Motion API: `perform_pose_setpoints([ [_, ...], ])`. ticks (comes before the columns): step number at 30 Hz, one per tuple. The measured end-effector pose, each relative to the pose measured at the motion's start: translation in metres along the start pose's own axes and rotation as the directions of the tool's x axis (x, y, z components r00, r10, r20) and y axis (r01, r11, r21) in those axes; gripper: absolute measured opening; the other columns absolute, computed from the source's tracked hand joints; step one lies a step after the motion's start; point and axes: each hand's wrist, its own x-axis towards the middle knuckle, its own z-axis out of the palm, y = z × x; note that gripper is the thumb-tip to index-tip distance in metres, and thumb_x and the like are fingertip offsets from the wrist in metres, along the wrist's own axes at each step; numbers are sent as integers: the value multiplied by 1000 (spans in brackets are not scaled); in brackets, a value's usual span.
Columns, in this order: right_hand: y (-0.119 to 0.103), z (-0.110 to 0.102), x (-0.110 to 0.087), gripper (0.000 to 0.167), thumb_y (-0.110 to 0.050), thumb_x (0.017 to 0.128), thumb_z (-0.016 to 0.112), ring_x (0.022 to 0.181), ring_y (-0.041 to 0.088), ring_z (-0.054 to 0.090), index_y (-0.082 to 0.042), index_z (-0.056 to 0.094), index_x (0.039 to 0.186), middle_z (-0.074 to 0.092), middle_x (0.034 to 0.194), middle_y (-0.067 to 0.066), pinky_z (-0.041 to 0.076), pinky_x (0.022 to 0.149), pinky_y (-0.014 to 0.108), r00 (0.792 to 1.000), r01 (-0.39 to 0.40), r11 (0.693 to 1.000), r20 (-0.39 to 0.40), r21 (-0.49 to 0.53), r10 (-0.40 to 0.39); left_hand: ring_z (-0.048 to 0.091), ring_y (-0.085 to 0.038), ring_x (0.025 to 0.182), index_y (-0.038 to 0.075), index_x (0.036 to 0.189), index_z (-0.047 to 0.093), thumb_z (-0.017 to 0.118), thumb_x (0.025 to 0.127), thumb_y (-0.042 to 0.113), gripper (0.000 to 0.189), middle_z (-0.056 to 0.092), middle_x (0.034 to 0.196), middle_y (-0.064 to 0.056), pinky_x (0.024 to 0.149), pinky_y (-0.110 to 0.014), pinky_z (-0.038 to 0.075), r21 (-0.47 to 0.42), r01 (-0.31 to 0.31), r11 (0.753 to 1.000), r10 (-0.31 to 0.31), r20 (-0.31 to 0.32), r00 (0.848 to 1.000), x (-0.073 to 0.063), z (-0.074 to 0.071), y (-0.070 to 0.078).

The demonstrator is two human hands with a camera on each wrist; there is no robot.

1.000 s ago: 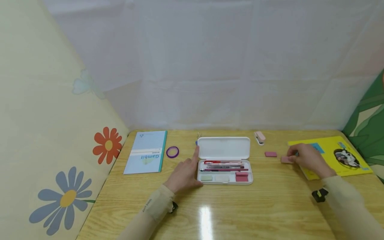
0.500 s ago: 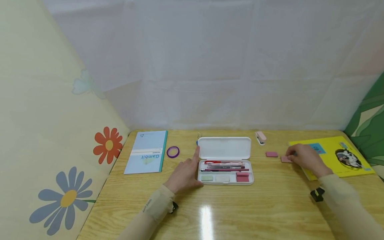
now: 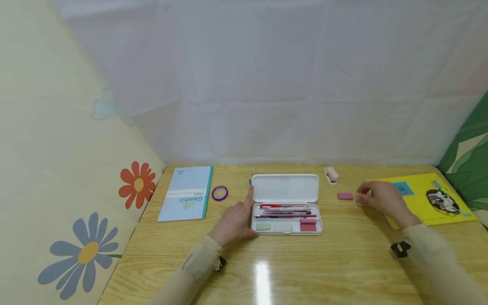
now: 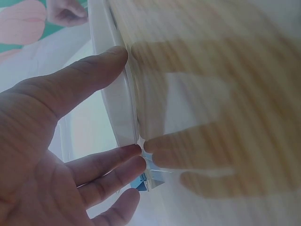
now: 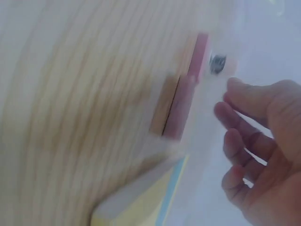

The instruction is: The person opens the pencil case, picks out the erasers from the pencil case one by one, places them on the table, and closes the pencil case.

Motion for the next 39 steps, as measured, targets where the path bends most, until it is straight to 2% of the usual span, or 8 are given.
perform_pose_setpoints([
  [6, -32, 9, 2, 16, -22, 93, 74, 66, 14, 49, -6, 77, 96, 72, 82, 3, 40, 58, 26, 993, 78, 997, -92, 16, -76, 65, -32, 100, 11, 164, -4, 94, 70, 36, 138, 65, 122, -21, 93, -46, 56, -6, 2, 1000, -2, 1, 1000, -1, 1, -1],
  [11, -65, 21, 8, 9, -16, 91, 75, 69, 11, 51, -8, 78, 94, 71, 81, 0, 43, 61, 24, 981, 174, 985, -81, 0, -173, 65, -34, 102, 11, 164, -2, 94, 71, 35, 136, 65, 124, -22, 95, -47, 55, -7, 2, 1000, -2, -1, 1000, -2, 1, -1],
  [14, -85, 31, 11, 7, -15, 90, 76, 70, 8, 53, -9, 78, 94, 72, 83, -2, 45, 63, 24, 965, 255, 967, -66, 11, -254, 65, -33, 102, 10, 164, 0, 94, 71, 36, 135, 65, 123, -22, 94, -47, 56, 1, 3, 1000, -3, -1, 1000, -2, 0, -2],
  [21, -140, 55, 14, 9, -16, 90, 77, 76, 6, 58, -12, 79, 98, 74, 88, -4, 49, 67, 23, 905, 425, 904, 7, 37, -426, 65, -34, 106, 9, 164, 2, 93, 71, 37, 134, 65, 126, -23, 96, -47, 55, 7, 0, 1000, 0, 0, 1000, -1, -1, -2],
  [26, -172, 71, 14, 9, -16, 88, 77, 73, 7, 57, -14, 78, 97, 74, 86, -3, 48, 65, 25, 842, 538, 843, 39, 5, -538, 65, -34, 107, 8, 164, 2, 94, 71, 36, 134, 64, 126, -23, 97, -47, 54, 14, -7, 1000, 7, 0, 1000, 0, -1, -3],
  [28, -181, 77, 16, 9, -15, 88, 76, 72, 8, 56, -14, 77, 97, 74, 86, -3, 49, 65, 27, 824, 564, 826, 56, 16, -564, 65, -34, 106, 7, 164, 3, 94, 71, 36, 133, 65, 125, -23, 95, -47, 55, 22, -12, 1000, 12, -1, 1000, 0, -1, -2],
  [36, -204, 93, 15, 14, -10, 85, 74, 70, 9, 57, -13, 75, 98, 71, 84, -5, 53, 66, 30, 799, 596, 803, 95, 11, -594, 65, -34, 105, 5, 163, 5, 94, 70, 34, 132, 67, 124, -21, 94, -46, 55, 25, -34, 999, 34, -14, 999, 1, 0, -2],
  [39, -208, 97, 15, 12, -10, 86, 74, 70, 9, 56, -14, 74, 98, 71, 84, -5, 53, 66, 29, 801, 593, 805, 106, -11, -589, 65, -34, 104, 4, 163, 6, 95, 69, 33, 132, 68, 122, -22, 94, -46, 55, 21, -40, 999, 41, -23, 999, 0, 0, -2],
])
